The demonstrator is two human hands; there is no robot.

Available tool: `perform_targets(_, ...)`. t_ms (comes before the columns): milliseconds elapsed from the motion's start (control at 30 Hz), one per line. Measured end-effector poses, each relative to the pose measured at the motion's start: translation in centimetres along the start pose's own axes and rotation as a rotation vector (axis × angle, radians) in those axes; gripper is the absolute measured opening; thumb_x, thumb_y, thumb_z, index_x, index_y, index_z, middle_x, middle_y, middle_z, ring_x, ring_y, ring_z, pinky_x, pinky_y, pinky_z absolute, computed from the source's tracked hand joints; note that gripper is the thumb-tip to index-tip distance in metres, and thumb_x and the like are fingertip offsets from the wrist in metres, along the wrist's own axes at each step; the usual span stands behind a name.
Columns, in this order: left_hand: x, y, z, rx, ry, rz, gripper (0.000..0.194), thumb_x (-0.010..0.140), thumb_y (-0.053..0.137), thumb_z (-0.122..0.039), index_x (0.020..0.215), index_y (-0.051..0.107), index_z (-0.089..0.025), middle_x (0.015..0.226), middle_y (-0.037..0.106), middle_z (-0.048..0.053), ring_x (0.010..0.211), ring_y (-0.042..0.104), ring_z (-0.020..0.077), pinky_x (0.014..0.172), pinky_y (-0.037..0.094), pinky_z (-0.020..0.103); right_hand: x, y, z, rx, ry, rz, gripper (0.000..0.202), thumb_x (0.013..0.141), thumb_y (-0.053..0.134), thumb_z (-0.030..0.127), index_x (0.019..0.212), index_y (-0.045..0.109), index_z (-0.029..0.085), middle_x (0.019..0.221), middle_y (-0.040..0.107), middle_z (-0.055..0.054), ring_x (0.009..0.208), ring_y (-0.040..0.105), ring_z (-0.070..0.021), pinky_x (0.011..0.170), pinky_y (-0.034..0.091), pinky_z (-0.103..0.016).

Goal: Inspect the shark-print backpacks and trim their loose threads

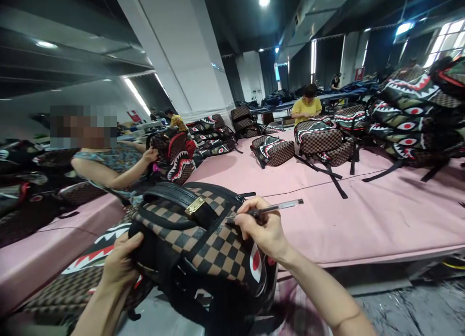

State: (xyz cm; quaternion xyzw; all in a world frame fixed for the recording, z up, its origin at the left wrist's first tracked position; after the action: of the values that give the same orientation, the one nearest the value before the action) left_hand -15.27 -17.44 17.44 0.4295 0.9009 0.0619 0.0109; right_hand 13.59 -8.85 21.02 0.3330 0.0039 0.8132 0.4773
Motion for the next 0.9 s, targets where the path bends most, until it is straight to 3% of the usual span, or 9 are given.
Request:
perform_targets(167, 0.2, -0.2, 0.6, -0.090, -0.023, 0.037, 0.021, 0.042, 0.074, -0.025, 0.054, 0.060, -0.014, 0.046, 0.060, -0.004, 0.038, 0.052, 0.0104, 0.040, 0.045, 0.019, 0.0, 1.3, 2.0, -0.264, -0.120, 0.005, 0.012, 0.078, 0.062, 0.027, 0.077, 0.054, 0.019, 0.063, 0.056, 0.002, 0.052, 0.052, -0.0095, 0.048, 0.041, -0.021)
perform_targets(333, 0.9, -0.8, 1.2, -0.087, -0.003, 0.008, 0.027, 0.040, 0.074, -0.030, 0.049, 0.055, -0.013, 0.041, 0.055, -0.003, 0.034, 0.048, 0.0102, 0.034, 0.040, 0.019, 0.0, 2.3, 1.7, -0.461, -0.107, 0.036, 0.015, 0.079, 0.060, 0.031, 0.073, 0.053, 0.019, 0.056, 0.054, 0.002, 0.046, 0.049, -0.0101, 0.043, 0.037, -0.022)
perform_targets(900, 1.4, -0.7, 1.7, -0.113, -0.007, 0.032, 0.027, 0.040, 0.074, -0.034, 0.053, 0.060, -0.014, 0.044, 0.056, 0.000, 0.036, 0.050, 0.0134, 0.034, 0.043, 0.023, 0.1, 2.6, 1.1, -0.381, -0.182, 0.027, 0.010, 0.080, 0.059, 0.021, 0.077, 0.050, 0.020, 0.064, 0.052, 0.002, 0.053, 0.047, -0.0100, 0.048, 0.037, -0.023)
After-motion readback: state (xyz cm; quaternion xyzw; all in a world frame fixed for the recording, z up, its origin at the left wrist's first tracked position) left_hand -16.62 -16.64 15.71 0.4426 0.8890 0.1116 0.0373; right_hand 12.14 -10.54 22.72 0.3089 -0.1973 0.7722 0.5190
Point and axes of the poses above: each hand's wrist, its own x-axis towards the middle knuckle, its own y-axis out of the palm, z = x × y, the point moved 8 cm from there along x, towards the middle knuckle
